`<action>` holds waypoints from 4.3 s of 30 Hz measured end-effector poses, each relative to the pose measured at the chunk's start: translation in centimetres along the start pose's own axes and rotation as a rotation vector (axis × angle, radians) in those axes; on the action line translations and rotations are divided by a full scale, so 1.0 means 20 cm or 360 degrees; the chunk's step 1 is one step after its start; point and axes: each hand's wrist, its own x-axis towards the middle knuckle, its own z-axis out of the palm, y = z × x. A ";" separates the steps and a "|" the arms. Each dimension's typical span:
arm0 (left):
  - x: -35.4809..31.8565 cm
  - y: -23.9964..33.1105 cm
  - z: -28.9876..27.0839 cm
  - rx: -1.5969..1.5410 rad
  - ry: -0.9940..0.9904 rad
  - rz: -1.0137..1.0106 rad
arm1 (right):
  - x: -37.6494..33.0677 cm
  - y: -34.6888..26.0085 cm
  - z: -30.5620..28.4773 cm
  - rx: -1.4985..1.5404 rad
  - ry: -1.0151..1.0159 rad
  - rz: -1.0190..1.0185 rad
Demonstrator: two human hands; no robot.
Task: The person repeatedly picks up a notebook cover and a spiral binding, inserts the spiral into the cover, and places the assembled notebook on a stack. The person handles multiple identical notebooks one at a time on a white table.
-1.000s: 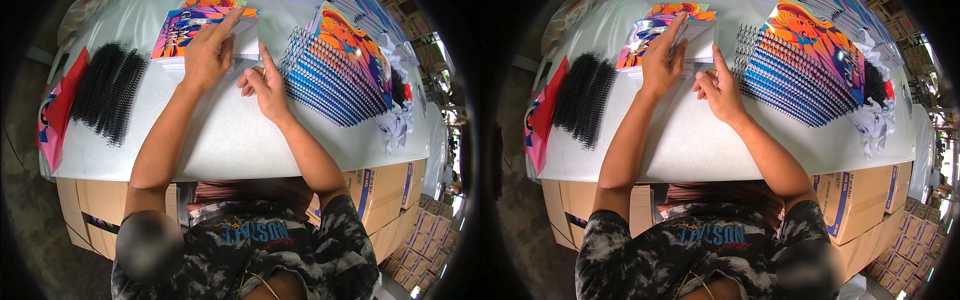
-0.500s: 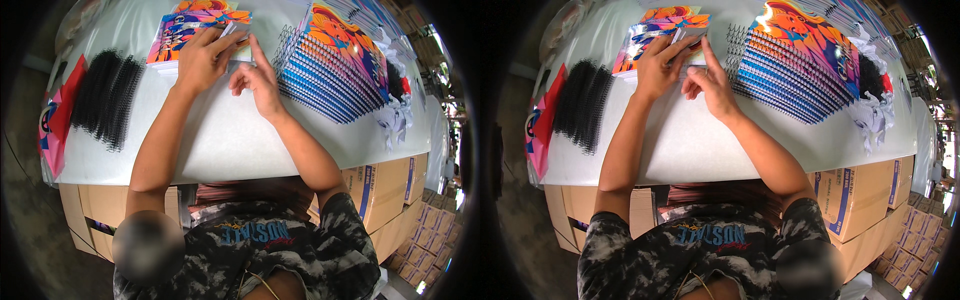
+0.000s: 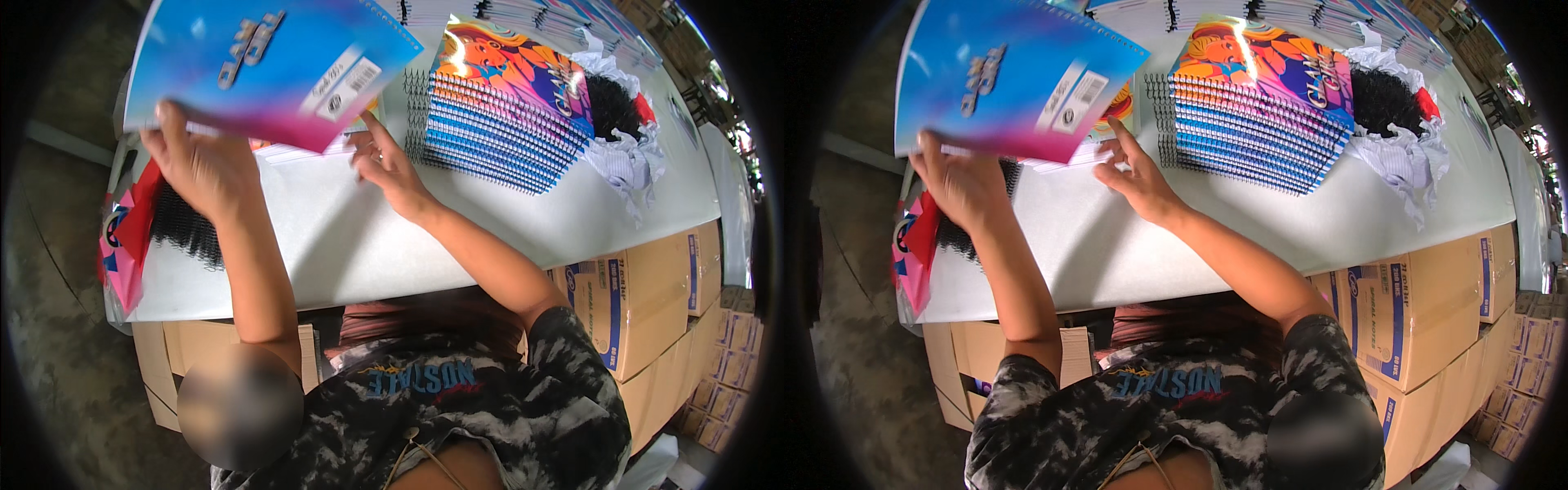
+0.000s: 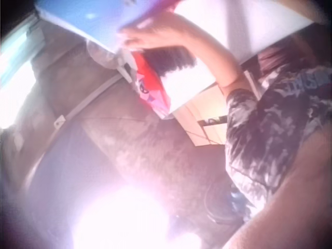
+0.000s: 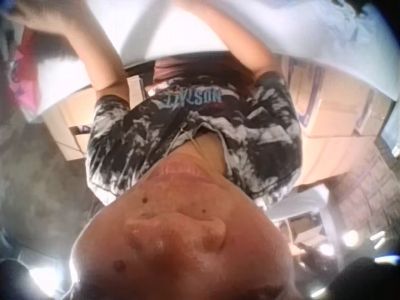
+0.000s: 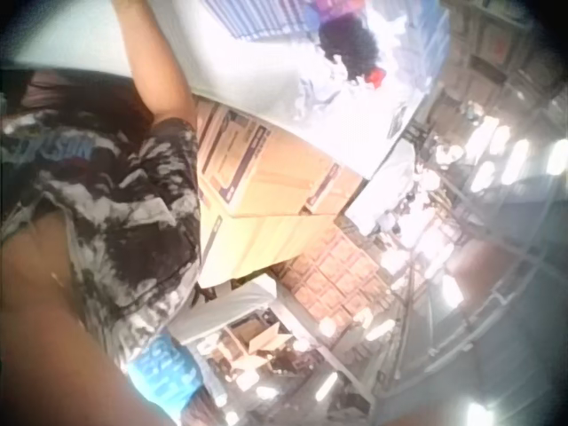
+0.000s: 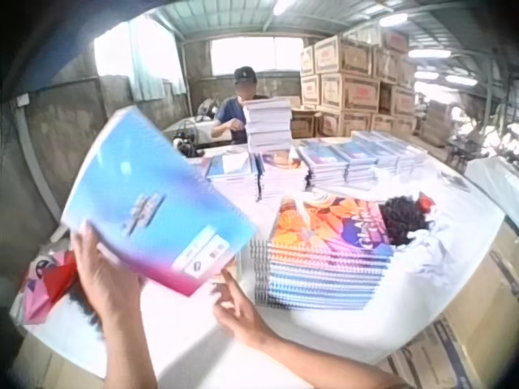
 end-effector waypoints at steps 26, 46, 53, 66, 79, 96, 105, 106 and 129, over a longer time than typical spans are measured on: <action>-0.71 0.00 -0.48 0.2057 -0.1514 -0.0460 | -0.63 -0.32 -0.27 -0.0399 0.0237 -0.0129; -0.14 -0.07 -0.79 0.3545 -0.0961 -0.0326 | -0.61 -0.33 -0.31 -0.0366 0.0221 -0.0247; -0.14 -0.03 -0.74 0.3666 -0.0884 -0.0439 | -0.61 -0.32 -0.28 -0.0365 0.0305 -0.0279; 0.03 0.10 -0.70 0.2423 -0.0550 -0.0696 | -0.59 -0.35 -0.22 -0.0395 0.0440 -0.0309; -0.30 0.13 -0.28 0.1454 -0.1186 -0.1057 | -0.60 -0.33 -0.28 -0.0428 0.0374 -0.0205; -0.12 0.21 -0.06 0.1654 -0.1943 -0.0437 | -0.59 -0.34 -0.25 -0.0250 0.0408 -0.0283; -0.15 0.23 -0.03 0.2270 -0.2316 0.0340 | -0.61 -0.34 -0.24 -0.0707 0.0244 -0.0374; -0.14 0.24 -0.01 0.2367 -0.2384 0.0246 | -0.61 -0.34 -0.23 -0.0701 0.0232 -0.0397; -0.11 0.28 -0.01 0.2316 -0.2636 0.0349 | -0.63 -0.32 -0.19 -0.0850 0.0198 -0.0503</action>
